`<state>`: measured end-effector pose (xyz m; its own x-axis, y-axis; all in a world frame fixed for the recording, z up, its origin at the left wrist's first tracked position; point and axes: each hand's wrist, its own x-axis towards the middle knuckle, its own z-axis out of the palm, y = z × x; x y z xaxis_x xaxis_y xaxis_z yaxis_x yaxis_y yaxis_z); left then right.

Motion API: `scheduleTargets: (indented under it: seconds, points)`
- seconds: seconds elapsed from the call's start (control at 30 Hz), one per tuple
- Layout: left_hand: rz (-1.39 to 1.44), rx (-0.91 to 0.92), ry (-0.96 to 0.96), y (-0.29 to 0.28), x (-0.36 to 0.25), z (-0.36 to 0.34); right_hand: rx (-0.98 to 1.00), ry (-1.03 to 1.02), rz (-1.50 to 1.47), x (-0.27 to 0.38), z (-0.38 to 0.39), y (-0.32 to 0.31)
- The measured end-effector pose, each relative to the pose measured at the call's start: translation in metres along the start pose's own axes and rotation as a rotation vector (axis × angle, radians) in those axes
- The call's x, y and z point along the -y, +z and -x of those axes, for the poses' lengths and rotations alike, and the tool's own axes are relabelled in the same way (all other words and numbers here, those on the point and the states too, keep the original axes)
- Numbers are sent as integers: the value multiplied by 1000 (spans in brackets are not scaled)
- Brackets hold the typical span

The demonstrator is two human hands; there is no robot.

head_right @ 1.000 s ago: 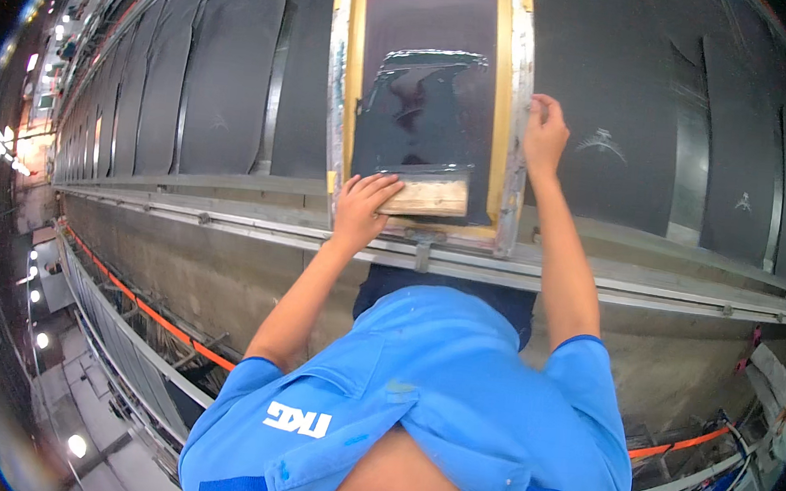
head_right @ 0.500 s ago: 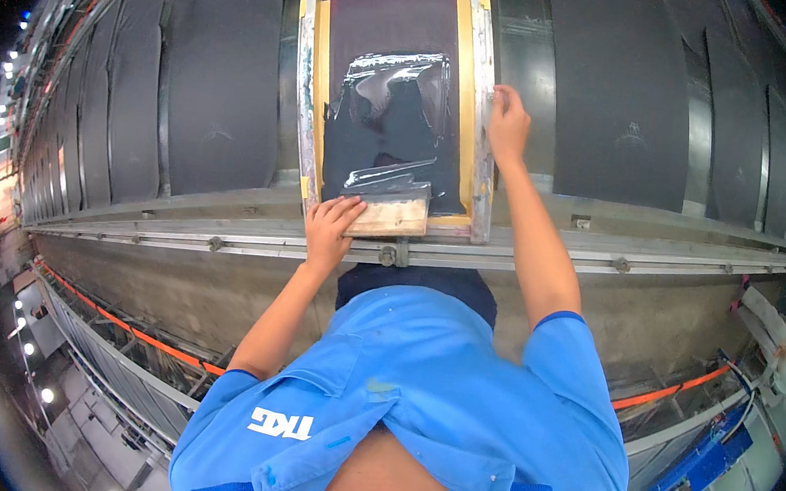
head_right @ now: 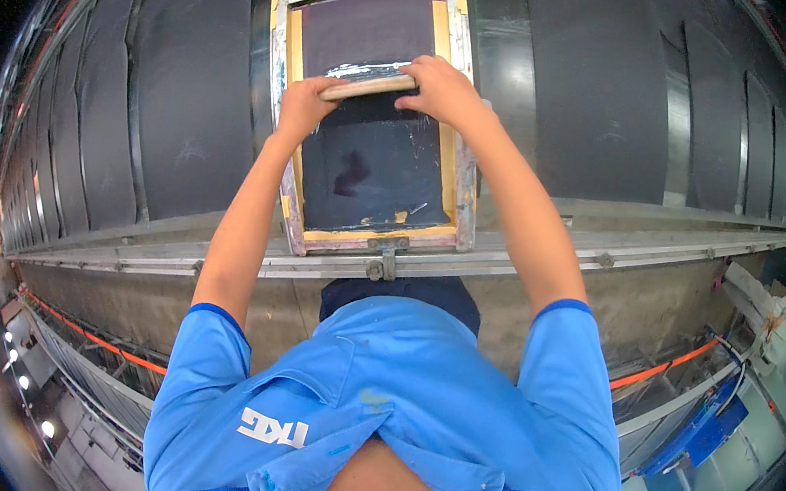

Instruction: The person uses a squeegee to pull dark ink across a screen-printing frame repeatedly. The person briefly lifts the frame to inspect the underside, then resumes squeegeeing the same area.

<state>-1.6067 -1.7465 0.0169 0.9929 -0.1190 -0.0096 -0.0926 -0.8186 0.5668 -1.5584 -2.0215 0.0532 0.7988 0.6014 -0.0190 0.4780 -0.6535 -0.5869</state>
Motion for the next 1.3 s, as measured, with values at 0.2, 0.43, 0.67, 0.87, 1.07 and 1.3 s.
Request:
scheduleTargets:
  seconds: [0.2,0.43,0.67,0.87,1.07,1.3]
  points:
    - [-47,-52,51,23,1,16,-163,-1,-34,-17,26,60]
    - [-41,-74,103,40,-19,138,-77,103,-118,44,125,85]
    - [-19,-120,110,18,6,20,-239,10,-11,-7,34,50]
    - [-93,-24,26,10,-4,-19,-221,85,-18,-28,9,54]
    - [-103,-6,122,40,-10,108,-172,113,-88,23,125,96]
    - [89,19,101,35,-12,130,-194,283,-467,9,157,81]
